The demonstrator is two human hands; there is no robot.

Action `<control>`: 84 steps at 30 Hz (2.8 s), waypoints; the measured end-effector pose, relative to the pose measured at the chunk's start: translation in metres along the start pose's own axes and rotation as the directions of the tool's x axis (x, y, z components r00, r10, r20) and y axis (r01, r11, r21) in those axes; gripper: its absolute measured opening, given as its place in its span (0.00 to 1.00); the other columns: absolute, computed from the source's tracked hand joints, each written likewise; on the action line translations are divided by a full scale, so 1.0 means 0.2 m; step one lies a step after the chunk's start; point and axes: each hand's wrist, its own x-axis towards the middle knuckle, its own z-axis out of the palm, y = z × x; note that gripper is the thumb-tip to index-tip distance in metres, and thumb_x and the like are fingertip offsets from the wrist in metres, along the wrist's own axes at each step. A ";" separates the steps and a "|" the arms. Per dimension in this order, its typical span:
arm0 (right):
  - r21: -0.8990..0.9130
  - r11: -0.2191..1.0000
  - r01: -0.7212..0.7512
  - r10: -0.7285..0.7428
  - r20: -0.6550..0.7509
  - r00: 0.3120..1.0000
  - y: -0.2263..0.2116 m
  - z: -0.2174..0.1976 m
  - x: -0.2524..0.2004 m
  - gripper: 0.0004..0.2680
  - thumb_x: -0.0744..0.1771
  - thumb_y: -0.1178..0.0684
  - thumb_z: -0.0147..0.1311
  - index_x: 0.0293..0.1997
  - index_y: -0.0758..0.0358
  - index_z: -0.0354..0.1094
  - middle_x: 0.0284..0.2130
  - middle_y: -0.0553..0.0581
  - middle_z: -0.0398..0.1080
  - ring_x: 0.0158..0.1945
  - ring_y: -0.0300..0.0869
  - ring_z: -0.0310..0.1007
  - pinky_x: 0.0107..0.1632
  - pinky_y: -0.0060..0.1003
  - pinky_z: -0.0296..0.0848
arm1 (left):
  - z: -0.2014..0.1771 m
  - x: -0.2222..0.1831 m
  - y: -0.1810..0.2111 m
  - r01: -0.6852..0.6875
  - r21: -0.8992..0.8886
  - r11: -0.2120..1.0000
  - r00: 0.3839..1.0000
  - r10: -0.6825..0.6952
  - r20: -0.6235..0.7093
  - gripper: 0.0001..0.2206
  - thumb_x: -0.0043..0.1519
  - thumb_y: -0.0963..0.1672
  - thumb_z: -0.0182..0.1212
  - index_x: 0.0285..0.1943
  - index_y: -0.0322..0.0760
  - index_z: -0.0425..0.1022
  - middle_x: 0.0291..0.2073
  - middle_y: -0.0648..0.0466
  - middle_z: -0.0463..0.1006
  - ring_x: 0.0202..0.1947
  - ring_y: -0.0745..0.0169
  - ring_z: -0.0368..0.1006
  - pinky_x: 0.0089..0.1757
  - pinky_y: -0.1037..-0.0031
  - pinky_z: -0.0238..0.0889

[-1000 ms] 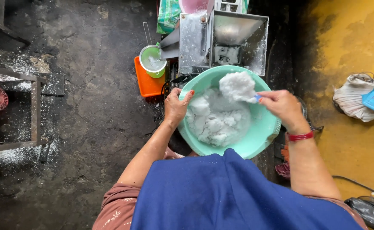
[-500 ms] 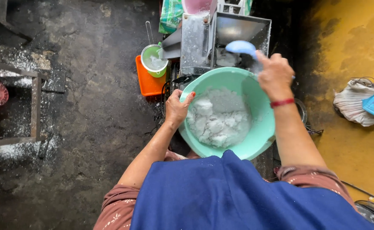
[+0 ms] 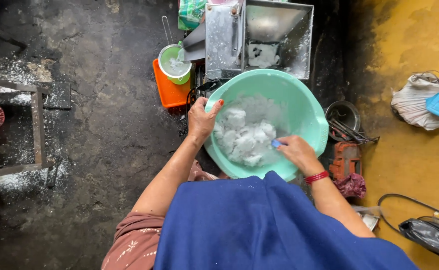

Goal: Mixing shredded coconut with water in a bowl and transferring the mixture into a processing machine using a scoop.

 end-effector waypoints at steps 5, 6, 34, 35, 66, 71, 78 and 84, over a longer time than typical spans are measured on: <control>0.536 0.843 -0.048 0.049 0.013 0.999 0.09 0.06 0.03 0.15 0.60 0.49 0.57 0.51 0.46 0.78 0.11 0.52 0.65 0.19 0.37 0.66 0.25 0.30 0.62 | -0.01 0.02 -0.02 -0.026 0.055 0.998 1.000 0.027 -0.016 0.23 0.58 0.57 0.70 0.36 0.35 0.75 0.24 0.44 0.75 0.28 0.48 0.75 0.36 0.60 0.67; 0.623 0.782 -0.009 0.026 -0.018 1.000 0.11 0.07 0.03 0.14 0.61 0.52 0.56 0.51 0.52 0.77 0.09 0.52 0.61 0.16 0.37 0.58 0.24 0.28 0.56 | -0.02 0.00 -0.02 -0.028 0.055 0.998 0.999 0.029 -0.025 0.23 0.57 0.57 0.70 0.36 0.34 0.75 0.24 0.41 0.74 0.29 0.45 0.76 0.37 0.59 0.67; -0.547 0.798 0.252 -0.522 -0.421 0.741 -0.49 -0.83 0.01 0.07 0.69 0.33 0.49 0.50 0.17 0.73 0.31 0.47 0.74 0.37 0.51 0.78 0.46 0.42 0.78 | -0.03 0.05 -0.18 0.095 -0.206 0.974 0.995 -0.087 0.044 0.21 0.62 0.57 0.65 0.37 0.36 0.76 0.20 0.47 0.77 0.25 0.59 0.72 0.36 0.66 0.69; -0.547 0.798 0.252 -0.521 -0.417 0.744 -0.48 -0.74 0.07 0.07 0.69 0.33 0.49 0.50 0.17 0.73 0.31 0.47 0.74 0.37 0.51 0.78 0.46 0.42 0.78 | -0.03 0.05 -0.14 0.100 -0.207 0.973 0.995 -0.093 0.046 0.21 0.62 0.57 0.65 0.37 0.36 0.76 0.20 0.47 0.77 0.25 0.59 0.72 0.36 0.66 0.69; -0.421 0.893 0.157 -0.250 -0.174 0.952 -0.35 -0.34 0.22 0.13 0.64 0.40 0.43 0.45 0.32 0.77 0.36 0.54 0.80 0.45 0.55 0.80 0.52 0.52 0.76 | 0.02 0.10 -0.10 0.014 -0.041 0.999 1.000 -0.013 0.021 0.23 0.60 0.58 0.67 0.39 0.34 0.78 0.19 0.45 0.75 0.23 0.55 0.71 0.34 0.63 0.66; -0.430 0.869 0.246 -0.258 0.032 0.966 -0.42 -0.49 -0.16 0.14 0.66 0.40 0.43 0.55 0.24 0.71 0.43 0.50 0.79 0.51 0.50 0.78 0.57 0.47 0.75 | 0.02 0.05 -0.10 0.060 -0.095 0.994 0.998 -0.060 0.001 0.22 0.61 0.57 0.67 0.38 0.36 0.78 0.20 0.47 0.77 0.23 0.57 0.72 0.34 0.66 0.68; -0.557 0.825 -0.098 -0.031 -0.217 0.976 -0.01 -0.33 0.04 0.12 0.69 0.38 0.40 0.53 0.20 0.72 0.34 0.52 0.80 0.40 0.51 0.82 0.46 0.40 0.78 | 0.03 0.01 -0.07 0.043 -0.087 0.995 0.999 -0.044 -0.011 0.22 0.60 0.57 0.67 0.38 0.35 0.77 0.21 0.47 0.76 0.24 0.55 0.72 0.34 0.64 0.67; 0.052 0.989 0.141 -0.141 -0.010 0.990 0.01 0.06 0.24 0.13 0.66 0.40 0.49 0.54 0.35 0.75 0.51 0.49 0.76 0.57 0.51 0.74 0.59 0.48 0.72 | 0.03 0.02 -0.09 0.015 -0.045 0.999 0.999 -0.017 -0.040 0.22 0.60 0.56 0.68 0.38 0.34 0.77 0.20 0.45 0.74 0.25 0.53 0.72 0.36 0.62 0.67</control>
